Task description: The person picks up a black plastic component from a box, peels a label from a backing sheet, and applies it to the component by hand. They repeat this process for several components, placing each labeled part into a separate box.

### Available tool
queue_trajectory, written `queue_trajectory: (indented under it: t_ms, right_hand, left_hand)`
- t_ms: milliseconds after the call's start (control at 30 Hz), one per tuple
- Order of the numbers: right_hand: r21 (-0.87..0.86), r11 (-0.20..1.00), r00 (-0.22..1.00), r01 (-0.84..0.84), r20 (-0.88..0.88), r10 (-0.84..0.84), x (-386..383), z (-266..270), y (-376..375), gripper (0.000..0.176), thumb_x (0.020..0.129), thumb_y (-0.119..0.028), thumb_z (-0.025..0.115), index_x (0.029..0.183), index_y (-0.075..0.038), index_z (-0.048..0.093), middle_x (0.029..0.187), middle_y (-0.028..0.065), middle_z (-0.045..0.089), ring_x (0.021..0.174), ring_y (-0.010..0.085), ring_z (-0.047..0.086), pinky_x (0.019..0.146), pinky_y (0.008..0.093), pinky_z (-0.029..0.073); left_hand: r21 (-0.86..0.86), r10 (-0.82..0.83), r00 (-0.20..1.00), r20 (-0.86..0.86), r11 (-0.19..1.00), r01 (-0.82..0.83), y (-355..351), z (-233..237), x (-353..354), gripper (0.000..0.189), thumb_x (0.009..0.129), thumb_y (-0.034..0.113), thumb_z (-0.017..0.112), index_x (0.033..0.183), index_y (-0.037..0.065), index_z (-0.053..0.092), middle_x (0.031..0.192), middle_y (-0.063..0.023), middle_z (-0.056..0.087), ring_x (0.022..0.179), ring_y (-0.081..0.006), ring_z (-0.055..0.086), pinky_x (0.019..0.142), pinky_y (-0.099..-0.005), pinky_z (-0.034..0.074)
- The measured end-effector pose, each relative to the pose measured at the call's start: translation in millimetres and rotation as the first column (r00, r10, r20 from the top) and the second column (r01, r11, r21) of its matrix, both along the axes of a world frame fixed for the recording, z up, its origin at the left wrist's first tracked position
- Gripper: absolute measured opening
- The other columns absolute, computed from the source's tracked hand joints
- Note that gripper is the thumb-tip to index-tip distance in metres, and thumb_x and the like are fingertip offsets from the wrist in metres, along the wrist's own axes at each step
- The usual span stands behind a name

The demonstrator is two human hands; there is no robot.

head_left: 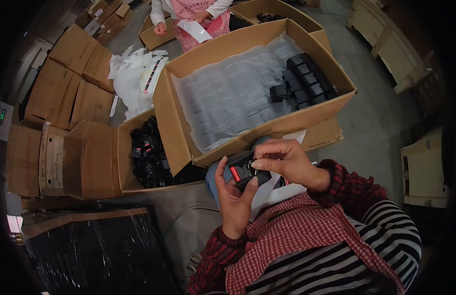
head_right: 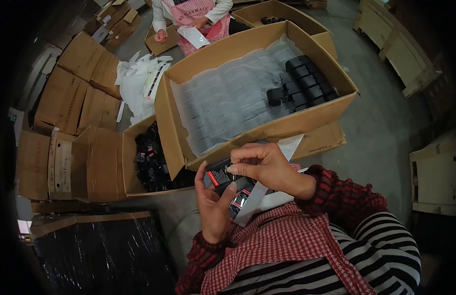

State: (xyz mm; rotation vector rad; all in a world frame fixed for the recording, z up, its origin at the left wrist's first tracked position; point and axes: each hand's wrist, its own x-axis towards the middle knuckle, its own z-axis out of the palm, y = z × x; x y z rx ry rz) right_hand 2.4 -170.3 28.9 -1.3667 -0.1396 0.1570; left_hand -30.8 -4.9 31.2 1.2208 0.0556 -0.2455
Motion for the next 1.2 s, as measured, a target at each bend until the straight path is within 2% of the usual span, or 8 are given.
queue_trajectory:
  t_ms: [333, 567, 667, 733, 867, 933, 1033, 1200]
  right_hand:
    - [0.048, 0.998, 0.999, -0.03, -0.027, 0.032, 0.7, -0.7, 0.5, 0.01, 0.083, -0.005, 0.071, 0.082, 0.001, 0.063, 0.077, -0.0038, 0.053, 0.072, 0.0025, 0.047, 0.062, 0.02, 0.04]
    - [0.051, 0.998, 1.0, -0.023, -0.015, 0.024, 0.3, -1.5, 0.1, 0.01, 0.083, -0.005, 0.071, 0.084, 0.002, 0.063, 0.076, -0.0024, 0.055, 0.072, 0.0041, 0.048, 0.063, 0.0213, 0.041]
    - [-0.112, 0.994, 0.993, 0.01, 0.121, 0.004, -1.6, -2.2, -0.2, 0.009, 0.082, -0.005, 0.071, 0.086, 0.001, 0.065, 0.079, 0.0006, 0.058, 0.073, 0.0066, 0.051, 0.064, 0.0226, 0.043]
    - [-0.188, 0.964, 0.91, 0.188, 0.403, -0.099, -7.4, 4.0, 1.9, 0.009, 0.082, -0.005, 0.071, 0.087, 0.0, 0.067, 0.084, 0.0035, 0.062, 0.074, 0.009, 0.054, 0.065, 0.0237, 0.045]
    - [-0.157, 0.977, 0.919, 0.147, 0.388, -0.076, -7.1, 1.0, -0.5, 0.008, 0.082, -0.005, 0.071, 0.088, 0.0, 0.068, 0.087, 0.0043, 0.064, 0.075, 0.0096, 0.056, 0.065, 0.024, 0.046]
    - [-0.034, 0.995, 0.979, 0.095, 0.185, -0.087, -6.5, -7.3, 1.6, 0.006, 0.082, -0.004, 0.071, 0.084, 0.0, 0.067, 0.087, 0.0033, 0.063, 0.074, 0.0073, 0.055, 0.064, 0.0224, 0.045]
    - [0.128, 0.99, 0.998, 0.054, 0.034, -0.059, -8.2, -11.2, 3.5, 0.009, 0.083, -0.004, 0.071, 0.077, -0.001, 0.064, 0.088, 0.0028, 0.063, 0.074, 0.0043, 0.052, 0.064, 0.0204, 0.044]
    - [0.14, 0.988, 0.998, 0.066, 0.004, -0.067, -6.3, -14.9, 6.1, 0.02, 0.082, 0.0, 0.07, 0.069, -0.003, 0.055, 0.086, 0.0042, 0.062, 0.071, 0.0035, 0.05, 0.062, 0.0195, 0.042]
  left_hand:
    - [-0.05, 0.002, 0.999, -0.039, 0.999, -0.004, -1.7, 3.4, -1.0, 0.073, 0.085, -0.005, 0.061, 0.142, 0.007, 0.017, 0.117, -0.0177, 0.055, 0.103, -0.0197, 0.058, 0.089, -0.0306, 0.049]
    - [0.011, 0.015, 1.0, -0.026, 1.0, -0.015, -0.6, 0.4, -0.8, 0.074, 0.085, -0.004, 0.062, 0.143, 0.008, 0.017, 0.11, -0.0133, 0.06, 0.097, -0.0168, 0.06, 0.082, -0.0288, 0.051]
    - [0.004, 0.025, 0.999, -0.043, 1.0, -0.025, -2.1, 2.3, -0.2, 0.074, 0.085, -0.004, 0.062, 0.143, 0.008, 0.017, 0.109, -0.0126, 0.06, 0.096, -0.016, 0.06, 0.081, -0.0281, 0.051]
    - [-0.004, 0.029, 0.998, -0.049, 1.0, -0.03, -1.6, 1.0, 0.2, 0.074, 0.085, -0.004, 0.062, 0.143, 0.008, 0.017, 0.11, -0.0126, 0.06, 0.096, -0.0159, 0.06, 0.081, -0.0281, 0.051]
    - [-0.004, 0.022, 1.0, -0.013, 1.0, -0.022, -0.9, -2.1, -0.7, 0.069, 0.086, -0.009, 0.057, 0.142, 0.008, 0.019, 0.116, -0.016, 0.057, 0.101, -0.0198, 0.06, 0.083, -0.0314, 0.054]
    - [0.013, 0.01, 1.0, 0.007, 1.0, -0.01, -1.8, -0.9, 0.1, 0.069, 0.086, -0.009, 0.057, 0.142, 0.008, 0.019, 0.116, -0.0156, 0.057, 0.101, -0.0195, 0.06, 0.083, -0.0311, 0.054]
    - [0.024, 0.016, 1.0, -0.02, 1.0, -0.016, -1.4, 1.0, -0.6, 0.069, 0.086, -0.008, 0.057, 0.142, 0.008, 0.02, 0.117, -0.0155, 0.057, 0.101, -0.0191, 0.06, 0.083, -0.0303, 0.053]
    - [0.029, 0.028, 0.998, -0.06, 0.999, -0.026, -1.8, 3.2, 0.0, 0.073, 0.085, -0.005, 0.061, 0.142, 0.008, 0.017, 0.112, -0.0136, 0.059, 0.096, -0.0159, 0.06, 0.081, -0.0278, 0.051]
